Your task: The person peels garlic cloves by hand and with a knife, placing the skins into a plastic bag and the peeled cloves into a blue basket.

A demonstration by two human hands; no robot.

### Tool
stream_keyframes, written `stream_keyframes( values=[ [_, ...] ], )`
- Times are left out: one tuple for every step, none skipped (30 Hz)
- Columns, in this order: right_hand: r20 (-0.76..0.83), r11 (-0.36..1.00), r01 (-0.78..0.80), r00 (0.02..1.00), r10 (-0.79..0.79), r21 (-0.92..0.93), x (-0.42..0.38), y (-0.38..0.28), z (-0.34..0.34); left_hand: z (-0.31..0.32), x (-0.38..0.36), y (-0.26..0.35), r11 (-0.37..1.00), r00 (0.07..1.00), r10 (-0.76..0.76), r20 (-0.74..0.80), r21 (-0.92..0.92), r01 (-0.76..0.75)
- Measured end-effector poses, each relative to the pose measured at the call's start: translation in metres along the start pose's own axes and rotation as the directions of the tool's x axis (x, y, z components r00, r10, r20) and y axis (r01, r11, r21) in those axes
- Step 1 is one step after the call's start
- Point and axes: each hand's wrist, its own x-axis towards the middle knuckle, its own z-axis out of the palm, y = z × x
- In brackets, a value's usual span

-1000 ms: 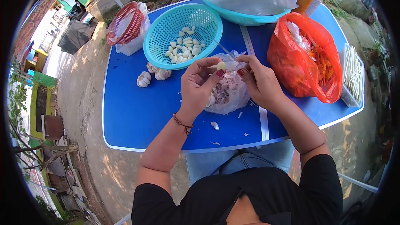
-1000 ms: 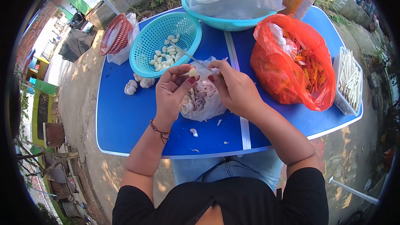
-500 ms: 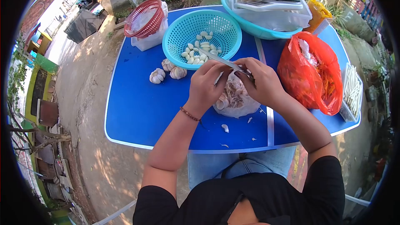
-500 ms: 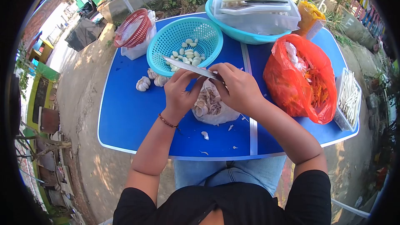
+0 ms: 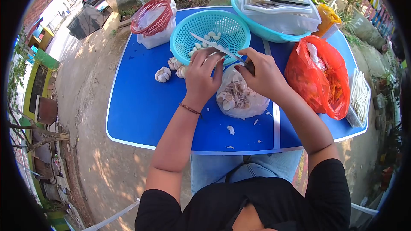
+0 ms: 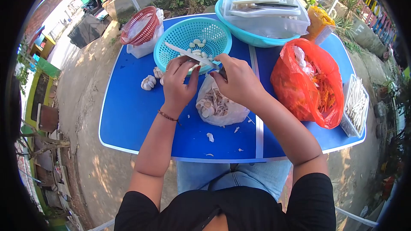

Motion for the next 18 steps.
stream_keyframes(
  values=[
    [-0.013, 1.0, -0.018, 1.0, 0.018, 0.014, -0.006, 0.004, -0.001, -0.001, 0.0, 0.005, 1.0, 1.0, 0.011, 0.022, -0.029, -0.01],
    [-0.026, 0.999, -0.035, 0.999, 0.035, 0.028, -0.012, 0.009, -0.001, -0.001, 0.0, 0.009, 0.995, 0.998, -0.011, 0.07, -0.099, 0.018],
    [-0.039, 0.998, -0.05, 0.998, 0.052, 0.044, -0.017, 0.013, -0.002, -0.001, -0.001, 0.014, 0.985, 0.992, -0.03, 0.119, -0.167, 0.05],
    [-0.036, 0.997, -0.074, 0.997, 0.075, 0.037, -0.023, 0.016, -0.004, -0.001, -0.002, 0.018, 0.969, 0.985, -0.045, 0.168, -0.231, 0.084],
    [-0.035, 0.995, -0.097, 0.995, 0.098, 0.03, -0.028, 0.018, -0.006, -0.004, -0.002, 0.021, 0.955, 0.966, -0.063, 0.252, -0.265, 0.132],
    [-0.034, 0.993, -0.119, 0.992, 0.12, 0.024, -0.033, 0.019, -0.008, -0.005, -0.003, 0.023, 0.95, 0.945, -0.053, 0.323, -0.276, 0.148],
    [-0.041, 0.993, -0.118, 0.992, 0.119, 0.03, -0.037, 0.021, -0.009, -0.006, -0.004, 0.024, 0.944, 0.919, -0.041, 0.392, -0.286, 0.164],
    [-0.048, 0.993, -0.116, 0.992, 0.117, 0.036, -0.041, 0.024, -0.009, -0.007, -0.004, 0.026, 0.939, 0.889, -0.027, 0.458, -0.293, 0.18],
    [-0.056, 0.993, -0.113, 0.992, 0.116, 0.042, -0.044, 0.026, -0.008, -0.008, -0.003, 0.027, 0.943, 0.862, -0.013, 0.507, -0.281, 0.18],
    [-0.067, 0.992, -0.117, 0.991, 0.12, 0.047, -0.047, 0.029, -0.007, -0.008, -0.004, 0.027, 0.948, 0.848, -0.017, 0.53, -0.262, 0.183],
    [-0.078, 0.991, -0.121, 0.989, 0.125, 0.052, -0.049, 0.032, -0.006, -0.007, -0.005, 0.027, 0.952, 0.832, -0.021, 0.554, -0.242, 0.186],
    [-0.088, 0.991, -0.125, 0.988, 0.13, 0.057, -0.051, 0.034, -0.004, -0.006, -0.007, 0.026, 0.957, 0.817, -0.027, 0.576, -0.222, 0.188],
    [-0.092, 0.99, -0.134, 0.986, 0.138, 0.049, -0.052, 0.036, -0.004, -0.004, -0.008, 0.025, 0.959, 0.816, -0.044, 0.576, -0.204, 0.195],
    [-0.095, 0.989, -0.143, 0.985, 0.147, 0.043, -0.053, 0.036, -0.003, -0.002, -0.01, 0.024, 0.961, 0.815, -0.061, 0.576, -0.186, 0.203],
    [-0.097, 0.988, -0.152, 0.983, 0.155, 0.036, -0.054, 0.038, -0.003, -0.001, -0.012, 0.023, 0.963, 0.814, -0.079, 0.575, -0.167, 0.212],
    [-0.102, 0.986, -0.164, 0.981, 0.165, 0.021, -0.055, 0.039, -0.002, 0.0, -0.013, 0.022, 0.968, 0.813, -0.09, 0.576, -0.142, 0.208],
    [-0.107, 0.985, -0.175, 0.979, 0.174, 0.006, -0.056, 0.041, -0.001, 0.001, -0.014, 0.021, 0.972, 0.811, -0.101, 0.576, -0.116, 0.203],
    [-0.112, 0.982, -0.186, 0.976, 0.184, -0.01, -0.057, 0.043, 0.0, 0.001, -0.014, 0.02, 0.976, 0.81, -0.111, 0.575, -0.091, 0.199]
  ],
)
